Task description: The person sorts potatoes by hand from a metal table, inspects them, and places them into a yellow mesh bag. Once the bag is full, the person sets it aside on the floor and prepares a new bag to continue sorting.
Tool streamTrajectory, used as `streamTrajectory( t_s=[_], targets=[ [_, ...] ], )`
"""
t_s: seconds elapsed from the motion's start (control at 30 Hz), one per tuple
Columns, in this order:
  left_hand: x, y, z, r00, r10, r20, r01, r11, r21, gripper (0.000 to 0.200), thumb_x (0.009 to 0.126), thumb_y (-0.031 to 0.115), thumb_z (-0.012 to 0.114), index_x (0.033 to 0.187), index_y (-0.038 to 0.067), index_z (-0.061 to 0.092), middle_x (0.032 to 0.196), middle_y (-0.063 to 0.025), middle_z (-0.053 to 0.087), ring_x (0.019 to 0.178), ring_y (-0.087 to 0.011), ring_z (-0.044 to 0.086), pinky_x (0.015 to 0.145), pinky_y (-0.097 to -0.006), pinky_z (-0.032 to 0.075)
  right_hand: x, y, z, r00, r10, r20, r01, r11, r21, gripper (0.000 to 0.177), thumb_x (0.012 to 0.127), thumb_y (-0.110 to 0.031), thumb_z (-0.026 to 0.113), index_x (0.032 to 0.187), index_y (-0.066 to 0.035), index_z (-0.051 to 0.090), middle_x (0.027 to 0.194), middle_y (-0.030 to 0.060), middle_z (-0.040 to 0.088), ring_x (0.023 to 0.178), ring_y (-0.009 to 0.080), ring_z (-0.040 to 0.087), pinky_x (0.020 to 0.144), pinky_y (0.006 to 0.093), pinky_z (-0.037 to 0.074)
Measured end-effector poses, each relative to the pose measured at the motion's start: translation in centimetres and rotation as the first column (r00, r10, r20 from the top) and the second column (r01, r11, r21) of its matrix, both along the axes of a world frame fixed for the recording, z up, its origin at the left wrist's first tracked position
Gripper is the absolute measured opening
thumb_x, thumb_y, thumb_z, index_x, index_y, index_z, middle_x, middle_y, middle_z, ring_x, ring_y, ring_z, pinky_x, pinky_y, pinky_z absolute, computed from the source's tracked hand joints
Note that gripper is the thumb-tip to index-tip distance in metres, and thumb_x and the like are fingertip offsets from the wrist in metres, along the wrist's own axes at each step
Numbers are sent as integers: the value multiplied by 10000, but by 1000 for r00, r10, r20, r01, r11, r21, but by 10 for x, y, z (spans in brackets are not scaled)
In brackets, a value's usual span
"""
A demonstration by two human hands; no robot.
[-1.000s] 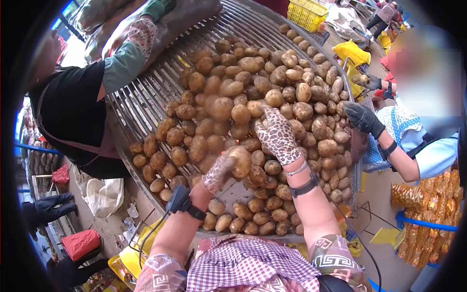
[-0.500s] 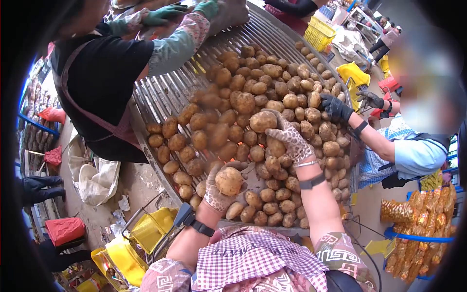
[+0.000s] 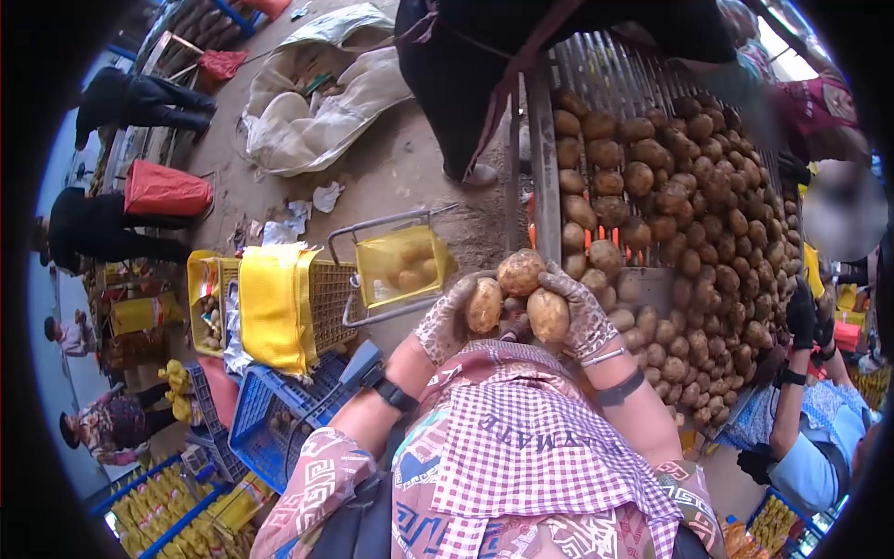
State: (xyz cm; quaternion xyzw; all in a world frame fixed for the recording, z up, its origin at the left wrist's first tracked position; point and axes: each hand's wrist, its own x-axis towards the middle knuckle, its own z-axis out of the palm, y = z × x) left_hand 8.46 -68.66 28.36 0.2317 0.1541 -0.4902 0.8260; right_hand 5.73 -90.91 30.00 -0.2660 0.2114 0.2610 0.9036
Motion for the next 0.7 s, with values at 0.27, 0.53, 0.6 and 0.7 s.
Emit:
streamTrajectory(
  t_s=[0.27,0.53,0.6,0.7],
  targets=[
    [42,132,-69,887,-160,434,-299,517,802,493,915,363,587,1334,126,480,1280,-96,521,1118,-246,537,894,-385,478,78,148,-63,989,146,-21,-144,924,-354,530,904,-272,619,1364,-113,408,1234,158,535,1060,301,592,729,414,566],
    [67,233,-98,864,-373,339,-285,195,939,431,888,372,604,1071,-15,656,981,-162,685,908,-234,644,806,-347,494,8,99,-84,960,74,-269,-200,854,-480,377,943,-312,562,1238,-89,494,1108,91,598,873,229,630,739,401,553],
    [79,240,-115,732,-647,215,-211,85,974,525,867,471,592,1026,-22,669,955,-196,685,911,-292,653,815,-386,489,-20,96,-104,929,-124,-349,-82,851,-519,320,944,-308,558,1176,-89,533,1039,74,619,805,215,637,691,376,542],
    [91,213,-117,573,-813,102,-40,96,995,580,856,532,576,997,-22,678,945,-219,684,893,-343,654,796,-419,485,-66,112,-112,909,-262,-323,75,867,-492,282,943,-288,559,1149,-97,544,964,52,611,800,196,627,702,354,518]
  ],
)
